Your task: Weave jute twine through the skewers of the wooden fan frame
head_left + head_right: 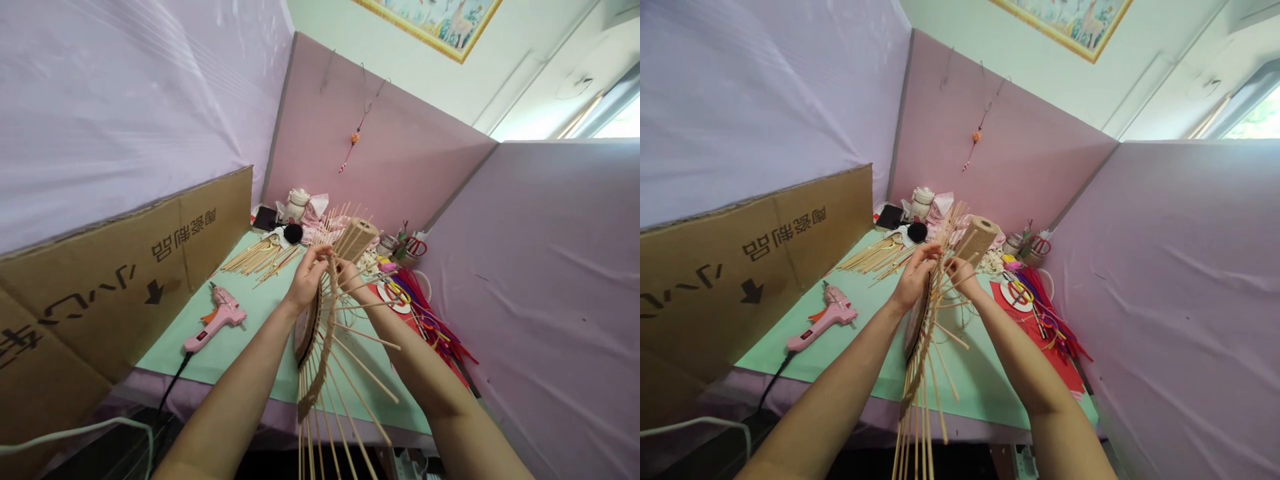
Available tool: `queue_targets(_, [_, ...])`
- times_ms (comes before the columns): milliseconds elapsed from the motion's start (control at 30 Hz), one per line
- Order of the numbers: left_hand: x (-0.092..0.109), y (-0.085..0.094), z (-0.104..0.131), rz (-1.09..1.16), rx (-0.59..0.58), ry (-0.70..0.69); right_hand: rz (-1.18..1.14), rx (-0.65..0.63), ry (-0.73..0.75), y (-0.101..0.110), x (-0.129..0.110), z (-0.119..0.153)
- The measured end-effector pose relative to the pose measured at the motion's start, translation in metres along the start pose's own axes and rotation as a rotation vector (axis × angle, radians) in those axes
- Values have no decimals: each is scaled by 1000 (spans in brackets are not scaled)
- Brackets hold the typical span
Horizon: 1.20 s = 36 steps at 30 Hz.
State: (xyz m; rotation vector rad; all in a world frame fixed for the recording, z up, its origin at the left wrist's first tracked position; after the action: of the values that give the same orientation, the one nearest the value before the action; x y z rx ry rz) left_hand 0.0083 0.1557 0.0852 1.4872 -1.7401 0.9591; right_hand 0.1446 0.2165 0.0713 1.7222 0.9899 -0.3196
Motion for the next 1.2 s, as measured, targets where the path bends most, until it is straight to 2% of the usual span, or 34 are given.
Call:
queue_targets(100, [-4,4,-6,107,23,48,35,79,6,33,6,2])
queue_targets(200, [-6,8,-12,141,52,118,48,158,42,66,0,0])
queue_targets(333, [-1,15,-21,152,34,221,16,209,105,89,-15,-2])
queue_targets(433, [8,25,-24,123,20,261,-43,198,171,91,-26,-4])
queue_targets(567, [17,43,-22,85,64,293,-172,152,268,82,-42,-4])
queue_targets(700, [25,55,-18,50,144,274,-230,156,262,78,-50,-5])
queue_targets(833, [30,58,-16,-21,196,270,-229,168,244,77,-55,-9])
queue_targets(1000, [32,59,-16,-74,195,276,-205,189,228,75,-57,-26])
queue_targets(1200, [31,62,-16,-80,189,302,-85,205,283,71,-79,-56])
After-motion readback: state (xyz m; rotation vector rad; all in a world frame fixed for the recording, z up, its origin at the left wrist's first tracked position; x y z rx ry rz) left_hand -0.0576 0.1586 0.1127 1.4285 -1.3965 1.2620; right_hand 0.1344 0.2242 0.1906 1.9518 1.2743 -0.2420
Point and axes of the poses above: each hand's wrist, its own z-axis away from the middle knuckle, its own y-axis out of the back of the hand, x = y × z, the point moved 7 cm from there along -z, towards the middle knuckle, and after that the axes turned 13 degrees about -z, right-handed, at the moved point
